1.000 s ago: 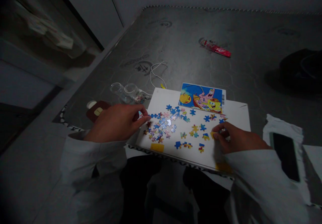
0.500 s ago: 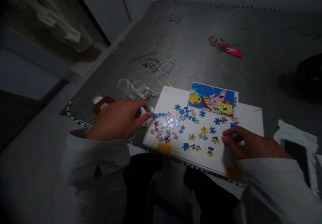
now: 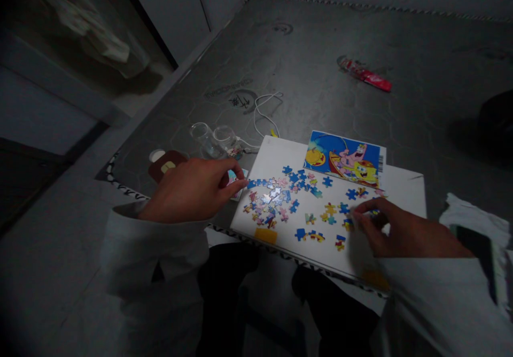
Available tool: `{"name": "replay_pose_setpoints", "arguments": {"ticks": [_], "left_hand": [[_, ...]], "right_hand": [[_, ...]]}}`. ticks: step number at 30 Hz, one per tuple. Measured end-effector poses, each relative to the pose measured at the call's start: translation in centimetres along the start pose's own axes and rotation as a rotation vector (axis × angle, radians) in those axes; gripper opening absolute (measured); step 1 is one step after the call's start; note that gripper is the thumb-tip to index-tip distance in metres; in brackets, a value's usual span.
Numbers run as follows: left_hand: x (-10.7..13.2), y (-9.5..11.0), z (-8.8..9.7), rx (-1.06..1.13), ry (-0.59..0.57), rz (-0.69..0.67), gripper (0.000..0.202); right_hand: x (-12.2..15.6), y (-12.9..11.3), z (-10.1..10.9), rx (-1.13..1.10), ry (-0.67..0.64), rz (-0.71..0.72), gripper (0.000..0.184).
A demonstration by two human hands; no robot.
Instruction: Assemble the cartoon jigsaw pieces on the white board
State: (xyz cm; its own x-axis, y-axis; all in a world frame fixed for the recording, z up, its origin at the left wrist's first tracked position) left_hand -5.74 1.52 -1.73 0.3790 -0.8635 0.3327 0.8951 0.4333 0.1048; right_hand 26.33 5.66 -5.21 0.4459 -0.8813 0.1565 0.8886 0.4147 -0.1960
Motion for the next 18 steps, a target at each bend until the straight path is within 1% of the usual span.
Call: {"name": "replay_pose_setpoints", "arguments": {"ticks": [3,6,10,18], "left_hand": [[-0.2,0.0,-0.1,0.004,-0.008,-0.005,0.026],[-0.2,-0.1,-0.2,0.008,0.004,0.002,0.025],[-0.1,-0.1,-0.2,0.001,0.015,0.008,0.026],[-0.3,-0.2,-0.4,-0.010,0.000,-0.005,0.027]], "right_hand": [[0.0,-0.4,-0.2,0.002,0.013,0.033,0.042],[0.2,-0.8,-0.3,0.015,0.022,0.048,0.042],[0.3,-1.2,-0.3,0.091,0.039,0.074,0.046],[0.4,-1.1,-0.2,0.070,-0.016,0.051,0.038]]}}
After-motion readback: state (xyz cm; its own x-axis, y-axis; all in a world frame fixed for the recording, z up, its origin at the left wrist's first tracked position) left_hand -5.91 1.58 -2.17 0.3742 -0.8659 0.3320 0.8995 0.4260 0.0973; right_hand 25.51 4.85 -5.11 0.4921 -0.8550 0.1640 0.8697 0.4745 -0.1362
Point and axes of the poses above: each hand's wrist, its own x-axis away from the middle knuckle, its own z-axis out of the back of the hand, y = z × x, the point moved 1 cm from there along -x, towards the middle knuckle, and after that the axes turned 15 degrees about z, right-handed, at the moved point
